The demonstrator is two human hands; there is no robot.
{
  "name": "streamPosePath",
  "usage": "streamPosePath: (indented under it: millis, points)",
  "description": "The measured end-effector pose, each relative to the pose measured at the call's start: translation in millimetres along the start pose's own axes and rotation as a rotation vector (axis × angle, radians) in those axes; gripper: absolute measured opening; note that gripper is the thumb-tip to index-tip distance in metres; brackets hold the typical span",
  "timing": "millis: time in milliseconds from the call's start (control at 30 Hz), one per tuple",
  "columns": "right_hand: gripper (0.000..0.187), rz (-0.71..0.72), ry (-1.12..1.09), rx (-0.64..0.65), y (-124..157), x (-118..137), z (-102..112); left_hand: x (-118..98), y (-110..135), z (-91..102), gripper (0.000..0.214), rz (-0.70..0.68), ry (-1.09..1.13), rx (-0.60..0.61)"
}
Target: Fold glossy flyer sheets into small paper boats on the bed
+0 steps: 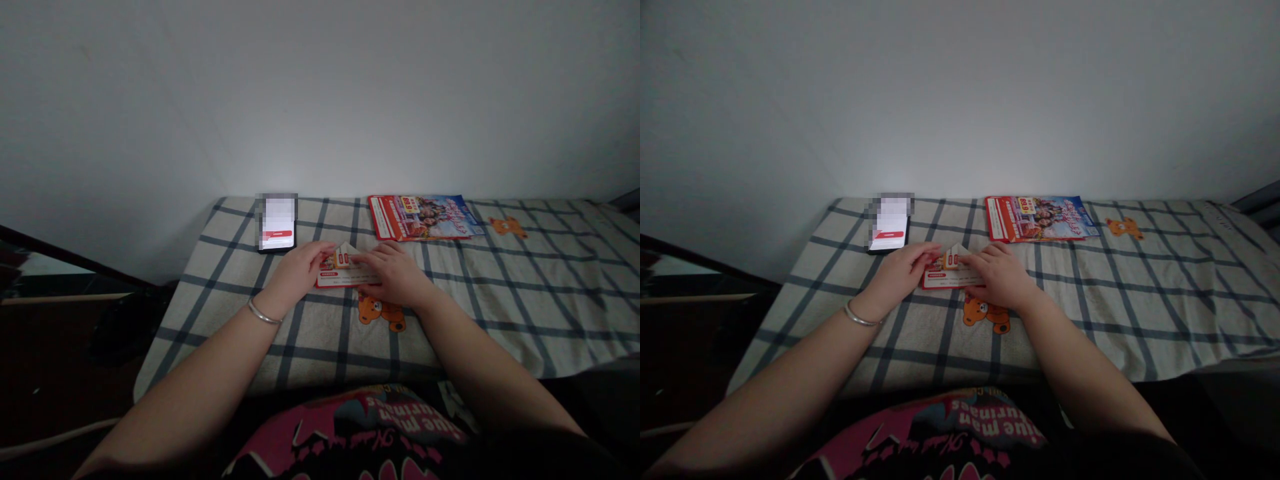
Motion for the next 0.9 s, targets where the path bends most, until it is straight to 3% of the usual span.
streamPosePath:
  millis: [100,200,433,733,833,900]
  points:
    - [0.048,0.027,0.042,0.006,-0.7,4.6,0.8,10.6,1.2,4.2,0.029,0.110,0.187,-0.062]
    - [0.046,0.045,0.054,0.005,-0.9,8.9,0.1,14.3,1.8,3.0,0.031,0.123,0.250,0.007]
    - [0.046,0.094,0.087,0.053,-4.6,19.5,-6.7,-3.9,1.3,2.2,0.035,-0.023,0.029,0.143]
    - [0.030,0.008,0.096,0.003,-8.7,10.9,-12.2,-9.4,5.1,2.9,0.056,-0.157,0.028,0.210]
    - [0.025,-0.015,0.065,-0.011,-8.7,7.2,-12.7,-11.2,4.2,-0.4,0.049,-0.174,-0.054,0.221]
    - [0.023,-0.064,0.021,-0.022,-8.4,1.5,-12.5,-11.7,3.1,-3.2,0.033,-0.166,-0.129,0.203]
Point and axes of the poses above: each hand's wrist, its own y-axis away from the middle knuckle, its own z-axis out of the back of the hand, x = y × z, the point moved 6 cm from there along -y, towards the middle knuckle, and after that the axes turned 8 degrees about -x, right-handed, at the moved point
